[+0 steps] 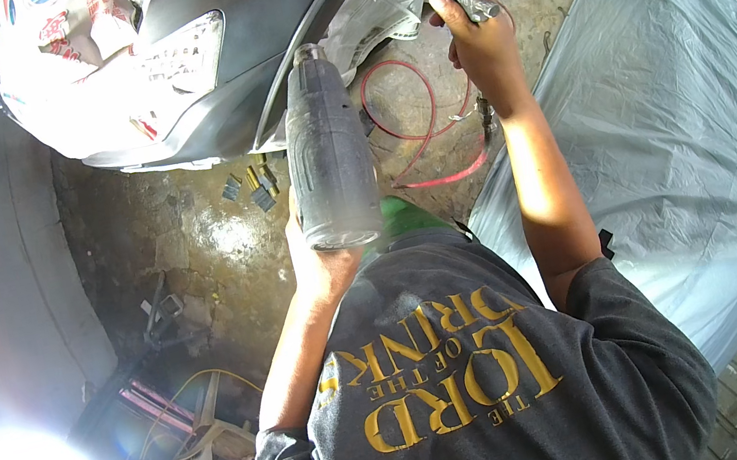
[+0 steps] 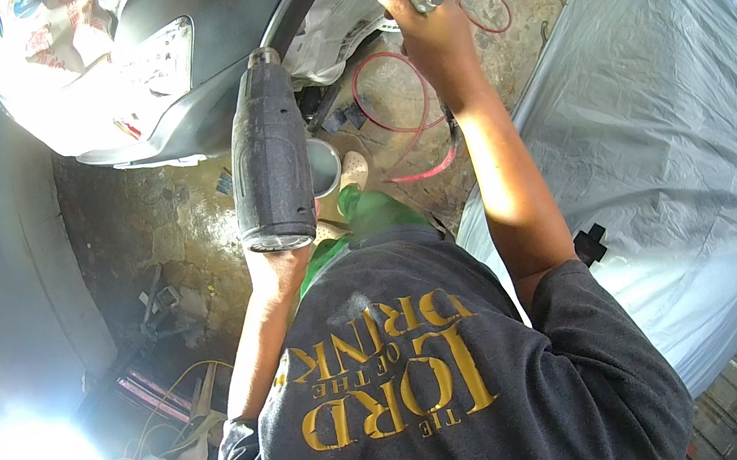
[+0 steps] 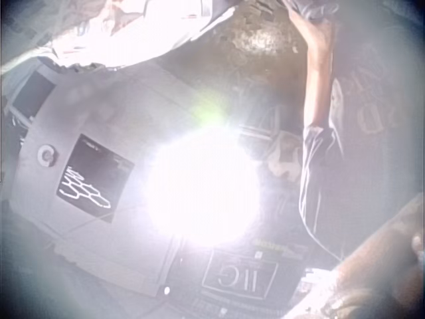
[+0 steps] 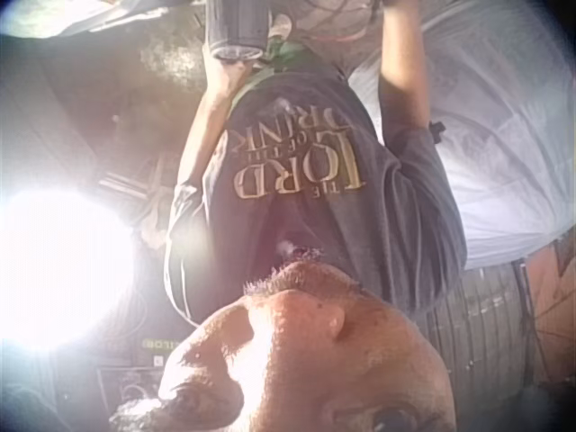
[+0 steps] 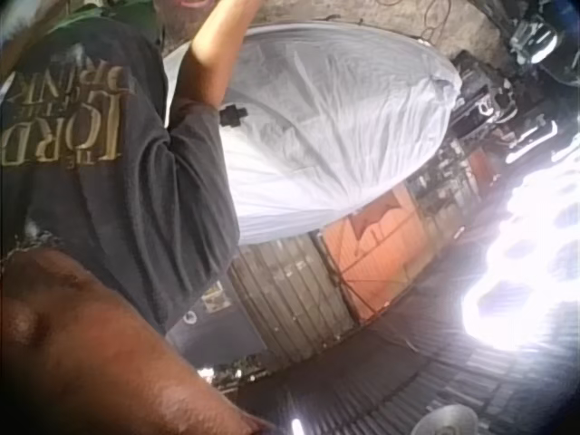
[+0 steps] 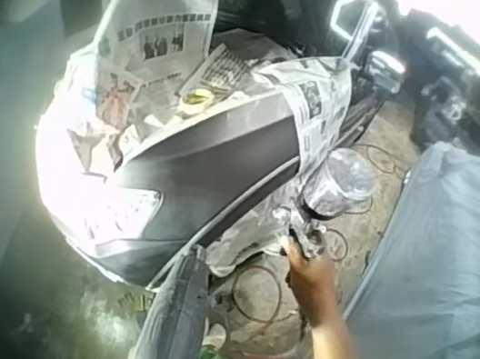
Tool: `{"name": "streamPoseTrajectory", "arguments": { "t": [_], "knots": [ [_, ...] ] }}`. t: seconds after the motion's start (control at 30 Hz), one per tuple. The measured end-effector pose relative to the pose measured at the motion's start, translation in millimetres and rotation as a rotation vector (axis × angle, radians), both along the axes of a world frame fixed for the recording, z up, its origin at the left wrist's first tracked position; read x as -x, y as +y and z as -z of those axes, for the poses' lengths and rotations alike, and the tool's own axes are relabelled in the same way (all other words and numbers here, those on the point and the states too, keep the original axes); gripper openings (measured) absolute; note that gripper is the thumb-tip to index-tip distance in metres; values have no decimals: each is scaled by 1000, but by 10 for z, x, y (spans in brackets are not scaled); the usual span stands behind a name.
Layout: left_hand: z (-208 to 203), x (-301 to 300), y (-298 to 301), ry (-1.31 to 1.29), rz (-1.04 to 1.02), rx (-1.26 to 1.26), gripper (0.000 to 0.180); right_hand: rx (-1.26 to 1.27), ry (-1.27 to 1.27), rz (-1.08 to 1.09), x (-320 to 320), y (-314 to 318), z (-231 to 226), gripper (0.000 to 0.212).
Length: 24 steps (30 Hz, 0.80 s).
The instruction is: The person uses a spray gun to apply paint to a car bumper while holding a heat gun in the other hand. They repeatedly dip the spray gun into a paint can and apply coats to the bumper surface.
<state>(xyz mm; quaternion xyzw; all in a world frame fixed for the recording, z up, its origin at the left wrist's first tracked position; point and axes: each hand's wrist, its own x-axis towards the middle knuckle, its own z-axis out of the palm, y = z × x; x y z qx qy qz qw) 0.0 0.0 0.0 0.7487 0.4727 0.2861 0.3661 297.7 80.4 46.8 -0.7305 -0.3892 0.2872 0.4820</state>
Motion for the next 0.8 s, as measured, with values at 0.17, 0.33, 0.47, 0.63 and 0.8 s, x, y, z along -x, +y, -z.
{"name": "streamPoseTrajectory", "arguments": {
  "t": [0.17,0.33,0.47,0.63,0.8],
  "knots": [
    [-88,-61,-36,31,12,-19,52,-12,-118,-73,129,-110,55,46],
    [-96,11,-66,-63,-94,135,56,49,-45,-207,379,-266,113,40],
    [-11,138,-138,-104,-86,408,69,109,83,-230,455,-413,144,45],
    [73,234,-236,-80,-93,435,64,152,-2,-137,506,-438,131,50],
    [95,287,-299,-153,-114,416,49,40,-203,-108,548,-434,300,47]
  ]
}}
